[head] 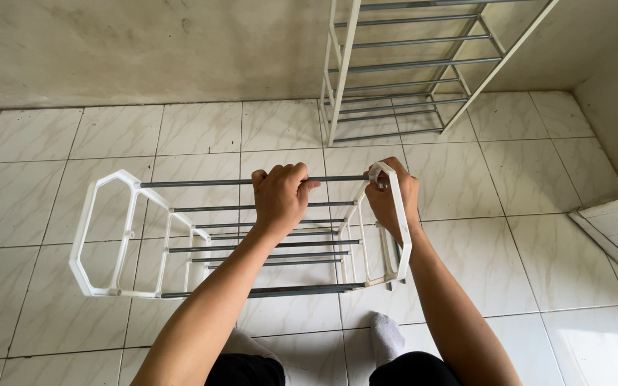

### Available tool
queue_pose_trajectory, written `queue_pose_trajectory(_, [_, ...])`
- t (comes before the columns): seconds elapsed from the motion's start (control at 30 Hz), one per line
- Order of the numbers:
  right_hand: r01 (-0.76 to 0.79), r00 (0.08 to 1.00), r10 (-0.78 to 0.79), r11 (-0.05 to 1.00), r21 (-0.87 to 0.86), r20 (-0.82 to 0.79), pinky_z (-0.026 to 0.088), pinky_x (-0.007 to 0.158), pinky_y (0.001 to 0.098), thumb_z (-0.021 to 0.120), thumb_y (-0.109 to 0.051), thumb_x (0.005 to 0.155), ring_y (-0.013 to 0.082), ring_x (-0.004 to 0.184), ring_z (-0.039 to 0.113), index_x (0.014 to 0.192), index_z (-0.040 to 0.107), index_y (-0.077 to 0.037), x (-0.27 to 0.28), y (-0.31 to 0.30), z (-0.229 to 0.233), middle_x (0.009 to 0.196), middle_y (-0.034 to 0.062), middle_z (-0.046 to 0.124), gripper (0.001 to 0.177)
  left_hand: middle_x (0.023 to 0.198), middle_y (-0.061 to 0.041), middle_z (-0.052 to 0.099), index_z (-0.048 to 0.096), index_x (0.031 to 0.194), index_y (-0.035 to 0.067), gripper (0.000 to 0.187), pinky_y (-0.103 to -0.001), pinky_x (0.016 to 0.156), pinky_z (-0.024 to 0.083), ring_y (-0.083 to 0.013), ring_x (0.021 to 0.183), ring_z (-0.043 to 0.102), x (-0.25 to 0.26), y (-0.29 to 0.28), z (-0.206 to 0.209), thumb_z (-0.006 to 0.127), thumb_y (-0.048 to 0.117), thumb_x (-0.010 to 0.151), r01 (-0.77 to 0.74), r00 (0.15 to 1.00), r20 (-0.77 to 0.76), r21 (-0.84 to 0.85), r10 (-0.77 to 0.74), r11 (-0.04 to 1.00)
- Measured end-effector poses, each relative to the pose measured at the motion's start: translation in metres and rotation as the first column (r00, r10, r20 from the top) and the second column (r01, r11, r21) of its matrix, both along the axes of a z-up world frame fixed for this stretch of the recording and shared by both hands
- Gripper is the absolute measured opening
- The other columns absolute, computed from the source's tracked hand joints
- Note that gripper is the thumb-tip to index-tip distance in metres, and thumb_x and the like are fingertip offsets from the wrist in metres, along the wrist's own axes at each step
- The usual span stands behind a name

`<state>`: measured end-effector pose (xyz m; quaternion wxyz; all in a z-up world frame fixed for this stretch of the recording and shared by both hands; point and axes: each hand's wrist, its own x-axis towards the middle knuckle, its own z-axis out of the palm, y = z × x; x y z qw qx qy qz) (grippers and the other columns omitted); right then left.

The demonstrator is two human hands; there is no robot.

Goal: The person disassembles a white plastic and metal shoe rack by hand, removing the metal rods one by one from the side frames. The rack is taken apart on a tiled floor, and the removed rods are placed on the floor beside the frame.

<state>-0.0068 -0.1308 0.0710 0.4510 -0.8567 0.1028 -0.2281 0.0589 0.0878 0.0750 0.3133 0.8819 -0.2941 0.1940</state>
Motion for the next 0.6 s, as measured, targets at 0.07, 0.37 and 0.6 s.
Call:
queue_pose_trajectory(0.07, [0.003, 1.0, -0.003, 1.0, -0.001, -0.001, 0.063, 0.075, 0.0307, 0.061, 0.009, 0.079, 0.0239, 0.093, 0.079, 0.099, 0.063, 0.001, 0.002, 0.0, 0.001, 0.094, 0.0126, 0.078, 0.022, 0.069, 0.004, 0.066, 0.058, 0.079, 0.014, 0.022, -0.04, 0.077, 0.031, -0.0207, 0.066, 0.06, 0.005, -0.001, 0.012, 0.075, 0.02, 0.092, 0.016, 0.976, -0.218, 0.058, -0.003, 0.998])
queue_pose_trajectory(0.37, [0.001, 1.0, -0.001, 1.0, -0.005, 0.006, 0.064, 0.073, 0.0294, 0.062, 0.008, 0.079, 0.0217, 0.093, 0.078, 0.1, 0.063, 0.001, -0.001, 0.001, 0.003, 0.096, 0.0118, 0.078, 0.022, 0.066, -0.004, 0.067, 0.062, 0.081, 0.012, 0.036, -0.041, 0.081, 0.035, -0.025, 0.067, 0.062, 0.028, -0.007, 0.036, 0.077, 0.042, 0.09, 0.064, 0.8, -0.585, 0.307, 0.135, 0.95])
queue_pose_trajectory(0.6, [0.055, 0.998, -0.055, 0.997, -0.055, -0.012, 0.061, 0.071, 0.0276, 0.063, 0.008, 0.079, 0.0192, 0.08, 0.08, 0.097, 0.064, 0.001, -0.006, 0.002, 0.01, 0.095, 0.0091, 0.08, 0.019, 0.077, 0.001, 0.064, 0.065, 0.096, 0.01, 0.032, -0.037, 0.071, 0.039, -0.0216, 0.066, 0.059, 0.001, 0.008, -0.006, 0.078, 0.038, 0.087, 0.088, 0.955, 0.272, 0.121, -0.119, 0.989])
